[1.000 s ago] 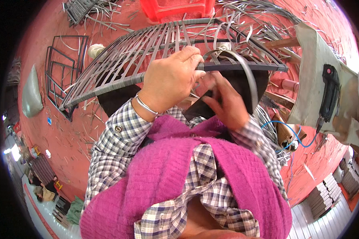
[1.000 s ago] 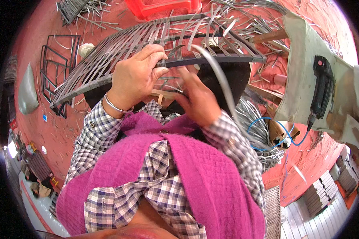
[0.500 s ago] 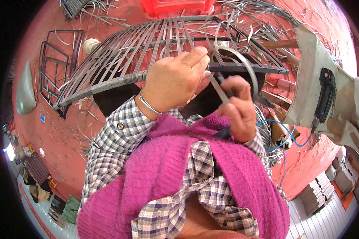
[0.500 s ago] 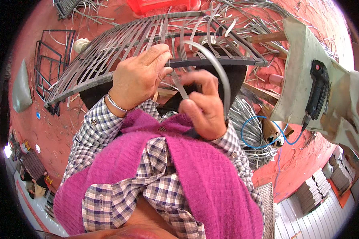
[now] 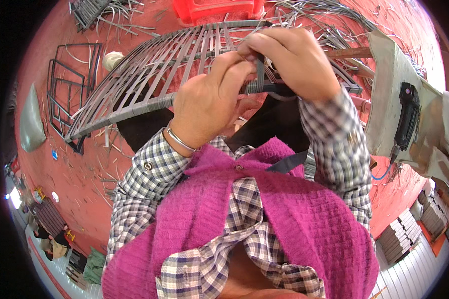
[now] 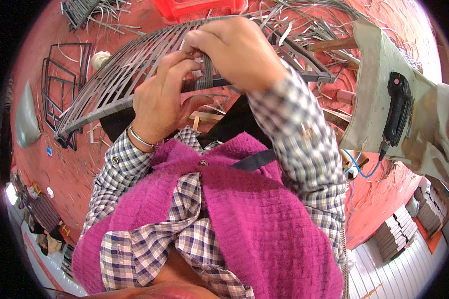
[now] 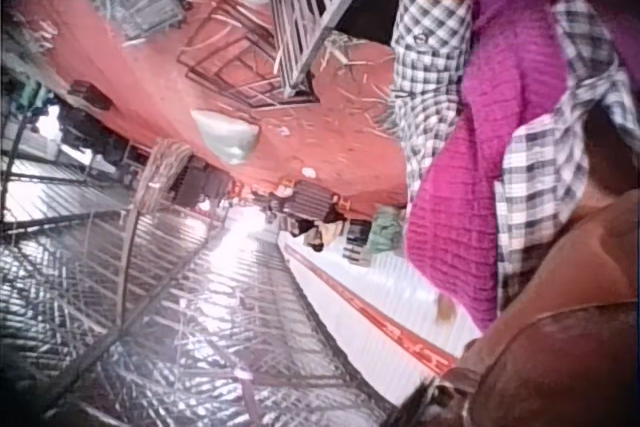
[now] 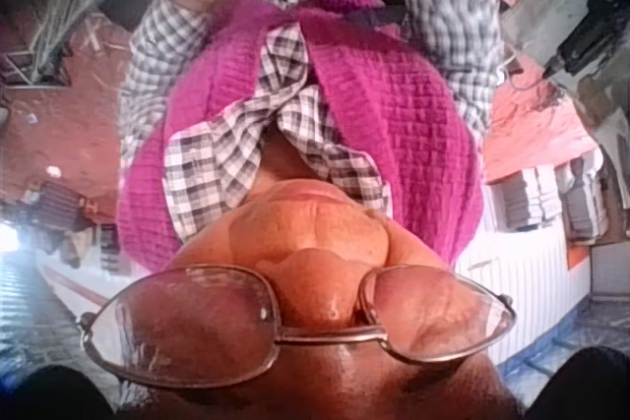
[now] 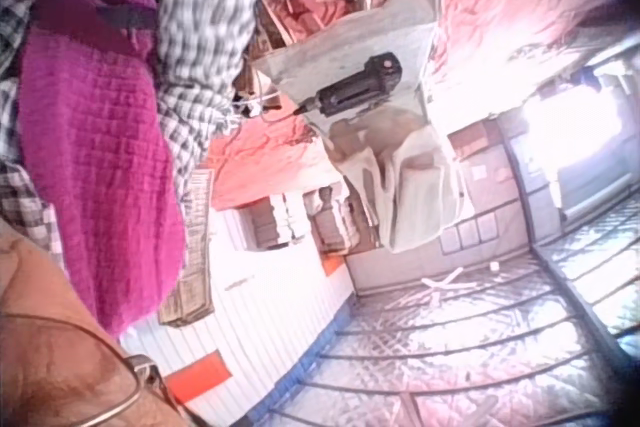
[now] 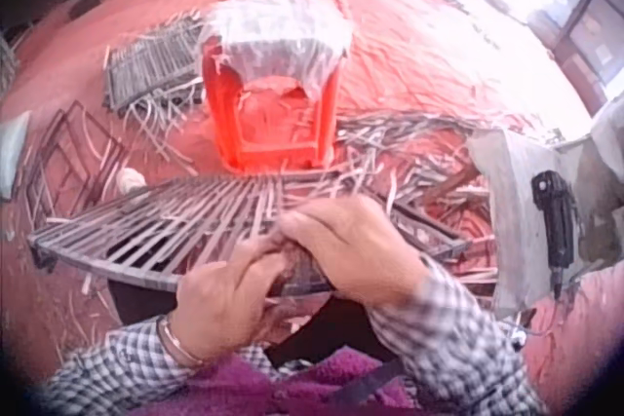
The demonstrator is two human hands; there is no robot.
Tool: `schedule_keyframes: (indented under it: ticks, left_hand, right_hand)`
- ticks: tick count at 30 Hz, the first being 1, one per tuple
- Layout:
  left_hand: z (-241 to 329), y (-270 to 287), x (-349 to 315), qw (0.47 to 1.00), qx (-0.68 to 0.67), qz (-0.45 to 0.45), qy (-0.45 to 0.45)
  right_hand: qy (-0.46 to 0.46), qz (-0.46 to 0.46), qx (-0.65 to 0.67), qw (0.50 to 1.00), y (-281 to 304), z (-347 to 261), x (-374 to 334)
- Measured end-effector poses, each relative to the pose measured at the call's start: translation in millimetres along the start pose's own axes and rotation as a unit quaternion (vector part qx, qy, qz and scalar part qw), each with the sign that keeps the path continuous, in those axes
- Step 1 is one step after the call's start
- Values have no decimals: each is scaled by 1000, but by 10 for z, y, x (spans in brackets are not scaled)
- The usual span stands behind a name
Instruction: The person assembles a metal chair frame by hand, weaving thin metal strips through the vertical bars and securing them with a staple gun. The person repeatedly positions the strips and fastens them to the frame.
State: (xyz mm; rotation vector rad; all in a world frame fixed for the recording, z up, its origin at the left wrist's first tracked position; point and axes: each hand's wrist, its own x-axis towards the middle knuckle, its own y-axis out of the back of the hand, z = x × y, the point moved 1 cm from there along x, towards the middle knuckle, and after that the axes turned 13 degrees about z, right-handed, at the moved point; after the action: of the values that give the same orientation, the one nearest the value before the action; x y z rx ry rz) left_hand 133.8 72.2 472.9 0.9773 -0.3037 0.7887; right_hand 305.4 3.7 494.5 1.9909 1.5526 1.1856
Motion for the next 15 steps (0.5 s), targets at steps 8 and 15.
schedule_keyframes:
  ticks: [8, 15]
  left_hand:
    - [-30, -48, 168, 1000, 3, -14, -21]
    - [30, -21, 234, 998, 25, -50, 5]
  right_hand:
    - [-119, -132, -112, 978, -147, 311, 180]
    - [-469, 160, 338, 800, 928, -595, -1345]
